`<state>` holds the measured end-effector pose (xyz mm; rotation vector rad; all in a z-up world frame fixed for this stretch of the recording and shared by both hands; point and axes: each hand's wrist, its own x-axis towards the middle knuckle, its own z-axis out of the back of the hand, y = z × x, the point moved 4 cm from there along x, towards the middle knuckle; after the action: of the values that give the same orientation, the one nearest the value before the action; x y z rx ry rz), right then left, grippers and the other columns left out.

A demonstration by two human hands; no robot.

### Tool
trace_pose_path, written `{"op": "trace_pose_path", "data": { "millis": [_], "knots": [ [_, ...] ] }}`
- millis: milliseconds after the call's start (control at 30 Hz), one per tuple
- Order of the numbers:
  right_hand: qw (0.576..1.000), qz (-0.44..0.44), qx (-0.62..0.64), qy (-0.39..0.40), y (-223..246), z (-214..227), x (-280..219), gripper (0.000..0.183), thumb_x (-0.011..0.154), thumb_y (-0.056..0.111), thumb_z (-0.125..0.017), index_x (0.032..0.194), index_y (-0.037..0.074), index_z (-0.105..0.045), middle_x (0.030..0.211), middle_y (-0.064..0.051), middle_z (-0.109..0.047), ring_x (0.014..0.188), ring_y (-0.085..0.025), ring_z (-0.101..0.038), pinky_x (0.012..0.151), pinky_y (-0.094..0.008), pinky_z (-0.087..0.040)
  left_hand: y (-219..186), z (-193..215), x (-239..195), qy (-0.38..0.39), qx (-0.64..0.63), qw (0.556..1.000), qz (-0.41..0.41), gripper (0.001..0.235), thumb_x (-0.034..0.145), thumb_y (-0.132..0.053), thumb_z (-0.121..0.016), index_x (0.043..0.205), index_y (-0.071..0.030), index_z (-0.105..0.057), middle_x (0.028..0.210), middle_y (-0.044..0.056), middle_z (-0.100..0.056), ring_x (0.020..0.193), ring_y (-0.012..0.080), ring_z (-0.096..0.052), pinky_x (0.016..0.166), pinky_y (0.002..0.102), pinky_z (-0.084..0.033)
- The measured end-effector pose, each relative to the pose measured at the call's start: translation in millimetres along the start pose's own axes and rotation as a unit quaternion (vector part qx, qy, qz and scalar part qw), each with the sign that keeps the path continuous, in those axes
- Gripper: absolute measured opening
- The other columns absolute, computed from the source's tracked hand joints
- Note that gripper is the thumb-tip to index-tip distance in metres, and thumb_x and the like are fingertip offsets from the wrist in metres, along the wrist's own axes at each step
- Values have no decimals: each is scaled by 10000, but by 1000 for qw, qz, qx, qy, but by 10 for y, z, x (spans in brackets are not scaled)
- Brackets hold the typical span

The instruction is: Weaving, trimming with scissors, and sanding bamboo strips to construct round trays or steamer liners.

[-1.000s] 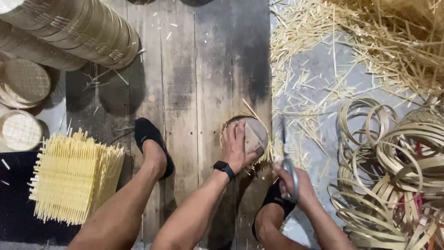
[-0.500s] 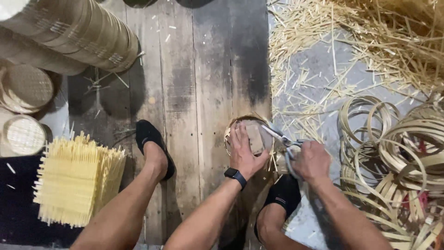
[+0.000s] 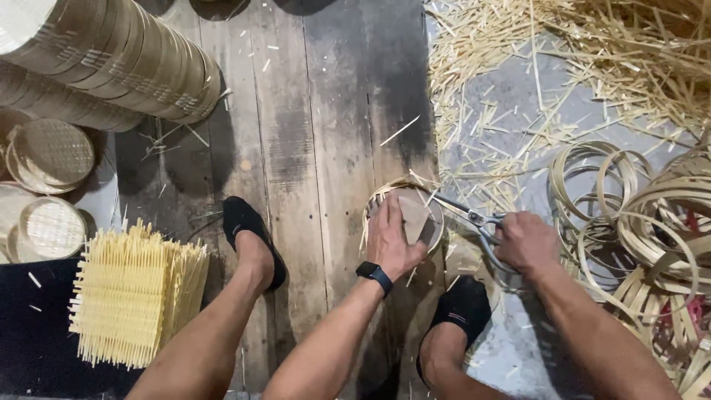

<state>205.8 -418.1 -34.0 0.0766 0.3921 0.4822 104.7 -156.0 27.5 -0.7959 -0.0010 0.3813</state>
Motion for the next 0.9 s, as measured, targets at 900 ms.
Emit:
{"op": "trace_pose_path", "data": {
  "millis": [900],
  "knots": [
    [999,19,-44,20,30,228,118,386,854,398,-671,1028,53,-687,1020,-161,-676,994,-336,-664,868,-471,-544,83,52,181,195,76,971,-119,1052,546,-89,-823,1513,-263,-447,1369,88,-530,1251,369,-467,1030,532,-393]
  ]
}}
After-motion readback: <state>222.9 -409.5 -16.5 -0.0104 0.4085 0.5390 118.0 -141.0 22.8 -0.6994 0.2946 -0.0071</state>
